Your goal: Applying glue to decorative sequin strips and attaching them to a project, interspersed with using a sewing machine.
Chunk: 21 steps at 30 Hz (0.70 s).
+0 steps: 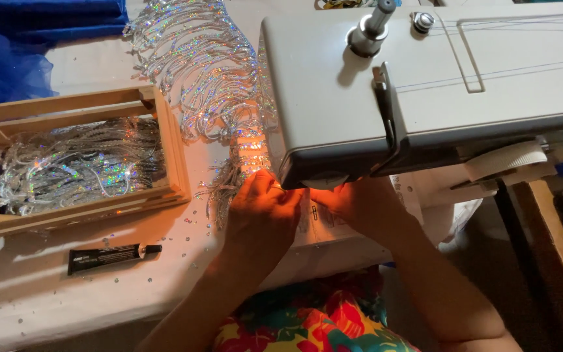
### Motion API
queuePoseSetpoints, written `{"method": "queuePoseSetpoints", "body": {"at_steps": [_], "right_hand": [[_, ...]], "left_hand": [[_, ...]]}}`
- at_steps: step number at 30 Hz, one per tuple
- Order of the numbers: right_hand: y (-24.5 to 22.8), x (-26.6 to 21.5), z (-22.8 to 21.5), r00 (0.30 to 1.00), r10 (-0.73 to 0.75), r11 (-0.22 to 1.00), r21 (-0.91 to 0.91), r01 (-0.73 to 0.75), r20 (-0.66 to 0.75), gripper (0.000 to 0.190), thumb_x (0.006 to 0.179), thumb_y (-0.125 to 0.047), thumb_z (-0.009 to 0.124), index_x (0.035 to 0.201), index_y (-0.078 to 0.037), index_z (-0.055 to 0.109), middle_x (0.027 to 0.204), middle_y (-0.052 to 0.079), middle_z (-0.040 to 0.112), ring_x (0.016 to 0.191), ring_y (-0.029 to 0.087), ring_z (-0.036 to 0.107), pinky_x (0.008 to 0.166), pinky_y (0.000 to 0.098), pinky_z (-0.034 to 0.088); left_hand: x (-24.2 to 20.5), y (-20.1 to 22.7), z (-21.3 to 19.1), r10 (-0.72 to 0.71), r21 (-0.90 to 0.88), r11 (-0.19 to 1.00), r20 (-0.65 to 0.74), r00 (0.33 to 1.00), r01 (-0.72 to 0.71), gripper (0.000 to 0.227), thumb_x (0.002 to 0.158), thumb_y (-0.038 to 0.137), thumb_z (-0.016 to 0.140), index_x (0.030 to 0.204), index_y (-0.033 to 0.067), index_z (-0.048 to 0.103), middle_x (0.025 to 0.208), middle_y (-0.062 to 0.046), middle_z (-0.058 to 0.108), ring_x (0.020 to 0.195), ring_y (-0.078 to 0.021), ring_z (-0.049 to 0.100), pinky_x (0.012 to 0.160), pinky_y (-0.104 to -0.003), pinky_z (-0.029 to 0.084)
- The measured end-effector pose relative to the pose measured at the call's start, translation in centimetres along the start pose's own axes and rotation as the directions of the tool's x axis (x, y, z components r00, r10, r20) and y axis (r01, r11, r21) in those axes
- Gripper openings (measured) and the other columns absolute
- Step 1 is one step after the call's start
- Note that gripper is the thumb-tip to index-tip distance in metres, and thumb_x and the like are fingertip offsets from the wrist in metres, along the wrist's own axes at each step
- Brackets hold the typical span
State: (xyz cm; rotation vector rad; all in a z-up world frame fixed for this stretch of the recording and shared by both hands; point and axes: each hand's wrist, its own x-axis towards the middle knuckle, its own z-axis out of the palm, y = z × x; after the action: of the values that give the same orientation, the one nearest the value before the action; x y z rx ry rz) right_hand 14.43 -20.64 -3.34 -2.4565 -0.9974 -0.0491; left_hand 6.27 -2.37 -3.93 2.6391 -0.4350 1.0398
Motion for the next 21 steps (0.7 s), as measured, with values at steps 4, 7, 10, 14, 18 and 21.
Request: {"method": "queuePoseSetpoints", "body": {"at_steps": [4,7,10,14,18,21], "right_hand": [[0.4,-0.3,0.2,1.0,-0.005,0.999,0.04,0.005,-0.002,0.016,0.082,0.001,0.06,0.09,-0.012,0.065,0.049,0.001,0.044,0.046,0.015,0.039,0.048,0.0238,0.032],[0.8,-0.8,0.1,1.0,-0.015,0.997,0.079,0.016,-0.011,0.018,0.082,0.002,0.06,0.092,-0.012,0.066,0.048,0.0,0.043,0.045,0.014,0.039,0.048,0.0235,0.031],[1.1,-1.4,0.1,1.0,-0.022,0.993,0.118,0.024,-0.019,0.021,0.082,0.003,0.059,0.094,-0.012,0.067,0.048,0.0,0.042,0.044,0.014,0.038,0.047,0.0231,0.031],[1.4,-2.1,0.1,0.98,0.198,0.959,0.199,-0.199,0.029,0.017,0.076,0.0,0.059,0.085,-0.013,0.066,0.046,-0.002,0.044,0.037,0.016,0.043,0.045,0.022,0.037],[1.1,-1.5,-0.1,0.976,0.209,0.968,0.132,-0.216,0.061,0.01,0.075,-0.003,0.057,0.077,-0.012,0.06,0.048,-0.001,0.042,0.039,0.015,0.044,0.046,0.0242,0.041],[0.3,-0.6,-1.2,0.996,0.084,0.976,0.203,-0.084,0.009,0.016,0.077,-0.001,0.053,0.062,-0.007,0.049,0.047,0.002,0.038,0.035,0.015,0.039,0.04,0.0231,0.035]], "left_hand": [[-0.1,0.1,-0.1,0.002,-0.005,1.0,0.004,1.0,-0.002,0.014,0.087,0.01,0.065,0.073,0.0089,0.065,0.058,-0.007,0.043,0.074,-0.0278,0.053,0.071,-0.036,0.049],[-0.1,0.1,-0.4,0.032,0.016,0.999,0.01,0.999,-0.032,0.016,0.089,0.01,0.062,0.073,0.009,0.062,0.059,-0.006,0.042,0.073,-0.0259,0.052,0.069,-0.034,0.048],[0.4,0.2,-1.1,0.048,-0.003,0.999,0.007,0.999,-0.048,0.017,0.088,0.008,0.066,0.071,0.0053,0.064,0.06,-0.006,0.043,0.072,-0.0254,0.052,0.066,-0.033,0.048],[0.6,0.5,-1.4,0.035,-0.01,0.999,-0.012,0.999,-0.035,0.017,0.09,0.009,0.065,0.073,0.0041,0.064,0.062,-0.006,0.042,0.071,-0.0254,0.051,0.065,-0.034,0.049],[0.5,0.7,-1.2,0.026,0.002,1.0,0.013,1.0,-0.026,0.013,0.09,0.01,0.065,0.077,0.0066,0.064,0.064,-0.005,0.041,0.072,-0.0245,0.05,0.065,-0.033,0.048],[0.7,0.5,-1.6,0.066,0.029,0.997,0.019,0.998,-0.066,0.016,0.089,0.009,0.065,0.073,0.0076,0.063,0.064,-0.005,0.042,0.07,-0.0245,0.049,0.064,-0.033,0.047]]}}
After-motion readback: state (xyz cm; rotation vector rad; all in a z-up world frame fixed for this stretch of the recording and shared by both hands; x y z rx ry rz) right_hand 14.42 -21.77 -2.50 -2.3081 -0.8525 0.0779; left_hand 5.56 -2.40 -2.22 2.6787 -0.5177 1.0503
